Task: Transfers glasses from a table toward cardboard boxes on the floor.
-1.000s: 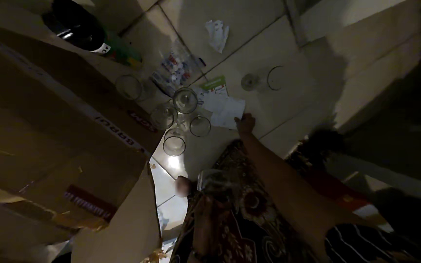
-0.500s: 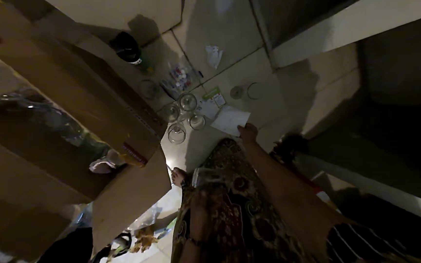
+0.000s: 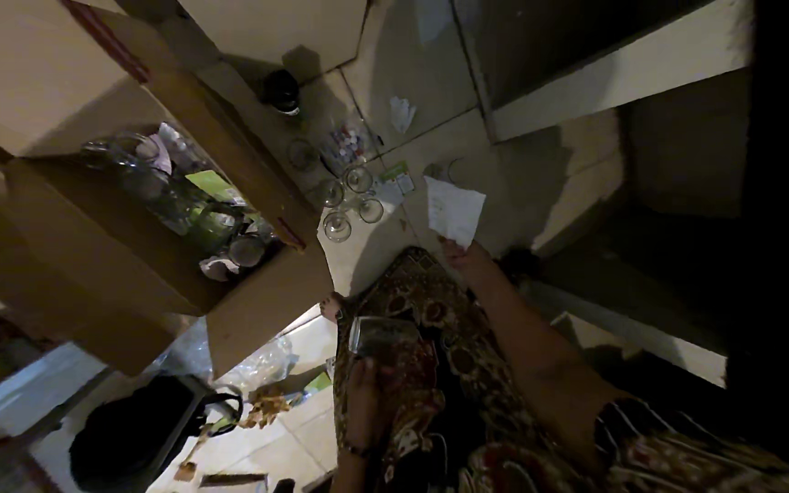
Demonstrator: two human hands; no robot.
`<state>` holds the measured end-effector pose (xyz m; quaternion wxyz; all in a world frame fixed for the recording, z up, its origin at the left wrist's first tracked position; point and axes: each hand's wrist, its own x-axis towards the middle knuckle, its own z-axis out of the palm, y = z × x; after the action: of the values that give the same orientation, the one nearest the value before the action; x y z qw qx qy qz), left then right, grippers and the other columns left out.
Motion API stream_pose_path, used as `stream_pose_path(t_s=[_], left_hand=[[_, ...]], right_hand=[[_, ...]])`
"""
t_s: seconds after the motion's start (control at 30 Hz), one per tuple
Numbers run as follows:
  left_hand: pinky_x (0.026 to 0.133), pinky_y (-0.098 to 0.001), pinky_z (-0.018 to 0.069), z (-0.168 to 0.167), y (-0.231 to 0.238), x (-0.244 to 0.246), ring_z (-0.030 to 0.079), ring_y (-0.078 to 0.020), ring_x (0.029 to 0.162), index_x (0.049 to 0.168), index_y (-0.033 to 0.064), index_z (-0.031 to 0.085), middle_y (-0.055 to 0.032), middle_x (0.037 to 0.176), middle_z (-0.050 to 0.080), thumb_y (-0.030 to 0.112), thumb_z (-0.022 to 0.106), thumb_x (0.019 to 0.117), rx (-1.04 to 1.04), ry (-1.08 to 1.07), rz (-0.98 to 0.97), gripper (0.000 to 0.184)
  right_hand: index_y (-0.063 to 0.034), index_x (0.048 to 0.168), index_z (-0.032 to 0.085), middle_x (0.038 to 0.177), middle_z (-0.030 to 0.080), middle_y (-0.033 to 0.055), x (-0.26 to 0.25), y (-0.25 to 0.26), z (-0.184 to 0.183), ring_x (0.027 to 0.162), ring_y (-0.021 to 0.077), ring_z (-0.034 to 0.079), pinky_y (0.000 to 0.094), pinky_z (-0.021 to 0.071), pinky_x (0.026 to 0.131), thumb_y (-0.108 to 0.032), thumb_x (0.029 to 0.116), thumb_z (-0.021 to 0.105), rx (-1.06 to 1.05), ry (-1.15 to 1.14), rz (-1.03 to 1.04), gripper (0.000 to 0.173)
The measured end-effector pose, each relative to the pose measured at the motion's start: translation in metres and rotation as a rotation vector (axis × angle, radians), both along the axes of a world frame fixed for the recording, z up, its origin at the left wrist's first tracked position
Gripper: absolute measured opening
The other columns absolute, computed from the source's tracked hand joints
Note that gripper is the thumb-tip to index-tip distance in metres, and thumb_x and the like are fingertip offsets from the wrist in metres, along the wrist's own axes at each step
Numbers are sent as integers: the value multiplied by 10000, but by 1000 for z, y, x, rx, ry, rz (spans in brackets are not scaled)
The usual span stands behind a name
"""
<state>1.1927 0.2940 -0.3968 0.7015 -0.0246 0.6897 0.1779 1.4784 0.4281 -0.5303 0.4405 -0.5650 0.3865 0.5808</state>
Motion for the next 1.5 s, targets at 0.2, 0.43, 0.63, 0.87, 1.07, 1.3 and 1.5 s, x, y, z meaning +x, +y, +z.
stream_pose_path(t_s=[0.2, 0.43, 0.63, 0.87, 1.07, 1.3, 1.5], left_hand=[[731, -346, 621, 38, -2, -30, 698, -164, 769, 1218, -50, 546, -90, 882, 670, 195, 362, 1124, 3, 18, -66, 320], [719, -356, 620, 82, 7, -74, 700, -175, 756, 1219, -44, 516, -96, 873, 670, 190, 350, 1127, 50, -4, 35, 301], [663, -328, 611, 109, 25, -122, 682, -154, 691, 1169, -31, 521, -71, 832, 657, 192, 329, 1130, 106, 33, 152, 296], [659, -335, 618, 107, 49, -152, 673, -152, 637, 1029, 22, 513, -29, 716, 633, 144, 319, 1123, 174, 72, 381, 248], [621, -251, 577, 103, 73, -153, 603, -76, 578, 932, 101, 497, 29, 675, 589, 169, 256, 1124, 147, 23, 539, 315], [576, -206, 547, 86, 97, -169, 578, -54, 561, 917, 104, 490, 35, 673, 565, 168, 241, 1121, 133, 25, 681, 328], [646, -293, 578, 63, 109, -195, 600, -118, 616, 962, 60, 501, -10, 724, 569, 172, 298, 1121, 109, 104, 501, 281]], right_hand=[[-98, 988, 483, 597, 424, -50, -27, 6, 35, 393, -21, 399, 98, 356, 367, -328, 1116, 227, -60, -110, 135, 367], [-21, 1263, 518, 919, 521, 45, -72, 9, 90, 668, 78, 513, 211, 477, 593, -163, 1068, 515, -137, -580, 716, 240], [12, 1418, 446, 1228, 559, 173, -106, 17, 149, 972, 193, 611, 330, 551, 810, -99, 1067, 517, 14, -697, 822, 375], [10, 1408, 462, 1191, 611, 172, -143, 35, 167, 961, 201, 666, 375, 587, 825, -85, 1050, 540, 309, -840, 996, 378], [19, 1403, 467, 1191, 637, 203, -159, 67, 185, 999, 240, 673, 424, 570, 889, -145, 1058, 557, 453, -923, 1279, 393], [105, 1200, 592, 971, 678, 265, -203, 82, 209, 820, 356, 690, 519, 576, 771, -125, 1058, 546, 698, -1295, 1635, 275], [133, 1249, 596, 1187, 645, 326, -284, 78, 189, 1041, 462, 685, 550, 571, 905, -85, 1070, 483, 809, -1349, 1964, 303]])
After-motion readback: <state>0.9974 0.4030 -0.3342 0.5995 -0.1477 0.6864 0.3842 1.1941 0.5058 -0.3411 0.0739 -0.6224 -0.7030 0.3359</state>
